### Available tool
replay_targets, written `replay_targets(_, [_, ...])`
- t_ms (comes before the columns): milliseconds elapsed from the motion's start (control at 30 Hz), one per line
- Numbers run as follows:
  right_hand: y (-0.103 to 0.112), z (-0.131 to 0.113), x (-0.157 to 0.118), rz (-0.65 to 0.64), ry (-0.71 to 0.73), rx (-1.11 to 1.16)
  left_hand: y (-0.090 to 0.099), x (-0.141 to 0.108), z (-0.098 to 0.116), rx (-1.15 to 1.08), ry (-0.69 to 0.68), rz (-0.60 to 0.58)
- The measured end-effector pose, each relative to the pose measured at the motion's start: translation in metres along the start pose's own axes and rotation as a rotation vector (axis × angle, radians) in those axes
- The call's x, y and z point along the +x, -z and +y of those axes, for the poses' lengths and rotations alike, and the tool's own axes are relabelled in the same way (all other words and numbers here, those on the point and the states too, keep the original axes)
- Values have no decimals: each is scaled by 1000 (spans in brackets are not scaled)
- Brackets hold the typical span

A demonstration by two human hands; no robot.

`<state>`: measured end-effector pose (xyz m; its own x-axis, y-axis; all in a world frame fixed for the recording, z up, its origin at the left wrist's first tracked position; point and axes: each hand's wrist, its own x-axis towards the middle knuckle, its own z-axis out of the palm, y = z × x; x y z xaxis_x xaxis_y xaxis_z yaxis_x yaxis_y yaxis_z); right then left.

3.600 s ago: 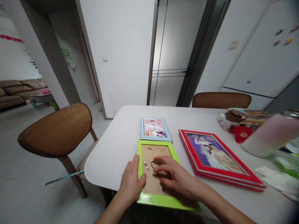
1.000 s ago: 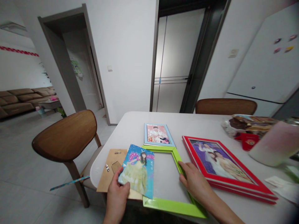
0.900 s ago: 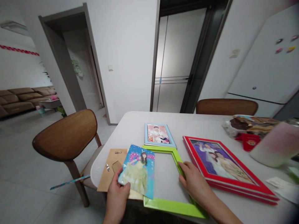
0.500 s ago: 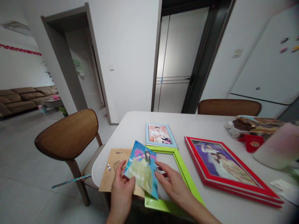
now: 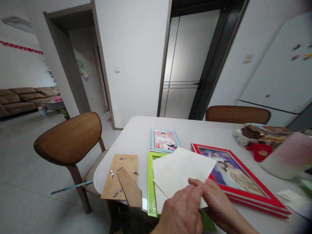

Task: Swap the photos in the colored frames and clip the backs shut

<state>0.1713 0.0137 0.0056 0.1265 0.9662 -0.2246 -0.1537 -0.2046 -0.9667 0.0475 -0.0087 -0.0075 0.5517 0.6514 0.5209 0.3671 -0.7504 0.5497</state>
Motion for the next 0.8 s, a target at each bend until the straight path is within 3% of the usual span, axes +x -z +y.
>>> replay_targets(67, [10, 5, 4, -7, -58, 18, 3, -4, -6, -5, 118, -2])
replay_targets(200, [24, 7, 9, 32, -89, 36, 19, -16, -32, 43, 412, 139])
replay_targets(300, [23, 10, 11, 34, -82, 4, 23, -26, -51, 42, 522, 111])
replay_targets(500, [9, 22, 16, -107, -130, -11, 11, -40, -58, 53, 448, -30])
replay_targets(800, [11, 19, 37, -198, -78, -149, 11, -43, -61, 125, 351, -108])
